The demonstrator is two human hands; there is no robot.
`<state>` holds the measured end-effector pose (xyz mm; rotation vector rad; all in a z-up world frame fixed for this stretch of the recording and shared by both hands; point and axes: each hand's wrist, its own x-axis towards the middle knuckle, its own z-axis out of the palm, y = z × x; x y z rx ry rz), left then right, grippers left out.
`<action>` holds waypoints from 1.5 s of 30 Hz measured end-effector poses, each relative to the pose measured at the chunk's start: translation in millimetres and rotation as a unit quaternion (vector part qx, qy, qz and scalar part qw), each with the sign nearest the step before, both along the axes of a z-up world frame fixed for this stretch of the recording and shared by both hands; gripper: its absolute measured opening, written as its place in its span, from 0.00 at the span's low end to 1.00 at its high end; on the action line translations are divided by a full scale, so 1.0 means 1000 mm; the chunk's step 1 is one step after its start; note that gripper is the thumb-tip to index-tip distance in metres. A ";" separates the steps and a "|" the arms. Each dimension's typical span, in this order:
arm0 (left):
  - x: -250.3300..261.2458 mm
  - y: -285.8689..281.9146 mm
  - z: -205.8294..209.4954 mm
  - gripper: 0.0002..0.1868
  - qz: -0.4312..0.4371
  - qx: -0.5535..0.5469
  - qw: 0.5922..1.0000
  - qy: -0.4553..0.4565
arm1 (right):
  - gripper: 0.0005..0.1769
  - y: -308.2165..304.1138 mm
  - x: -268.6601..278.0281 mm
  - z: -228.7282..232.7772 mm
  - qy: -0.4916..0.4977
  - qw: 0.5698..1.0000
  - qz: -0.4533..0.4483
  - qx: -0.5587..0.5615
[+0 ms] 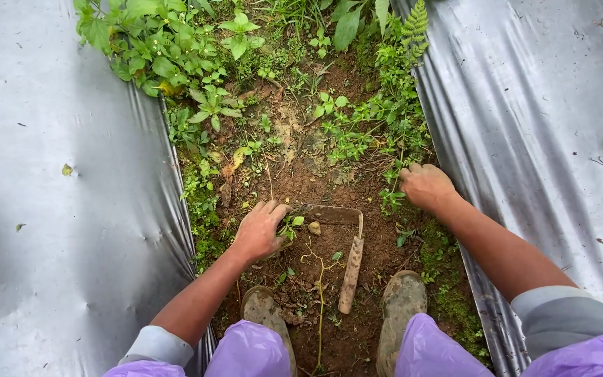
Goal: The person uses a hand hoe to loosen soil and uproot weeds growing along the edge of a plastic-covered garden bed. They repeatedly scrape the ground and pull out the unwanted plants by hand, clearing a narrow strip of soil between the bed and the surrounding area.
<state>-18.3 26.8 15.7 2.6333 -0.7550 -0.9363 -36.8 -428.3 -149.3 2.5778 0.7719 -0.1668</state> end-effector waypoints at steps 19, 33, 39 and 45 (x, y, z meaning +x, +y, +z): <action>0.002 0.005 -0.038 0.32 0.002 -0.021 1.000 -0.015 | 0.08 0.016 0.028 0.034 -0.033 0.999 -0.020 -0.004; -0.002 0.008 -0.013 0.32 0.011 0.015 1.000 0.025 | 0.07 -0.010 -0.010 0.031 0.174 0.980 -0.087 0.046; -0.013 0.005 -0.023 0.32 0.015 0.002 1.000 0.018 | 0.04 0.021 -0.057 0.045 0.108 0.991 -0.013 -0.071; -0.023 0.011 -0.037 0.33 0.009 -0.003 1.000 0.006 | 0.20 0.054 -0.033 0.103 0.356 0.919 -0.148 0.082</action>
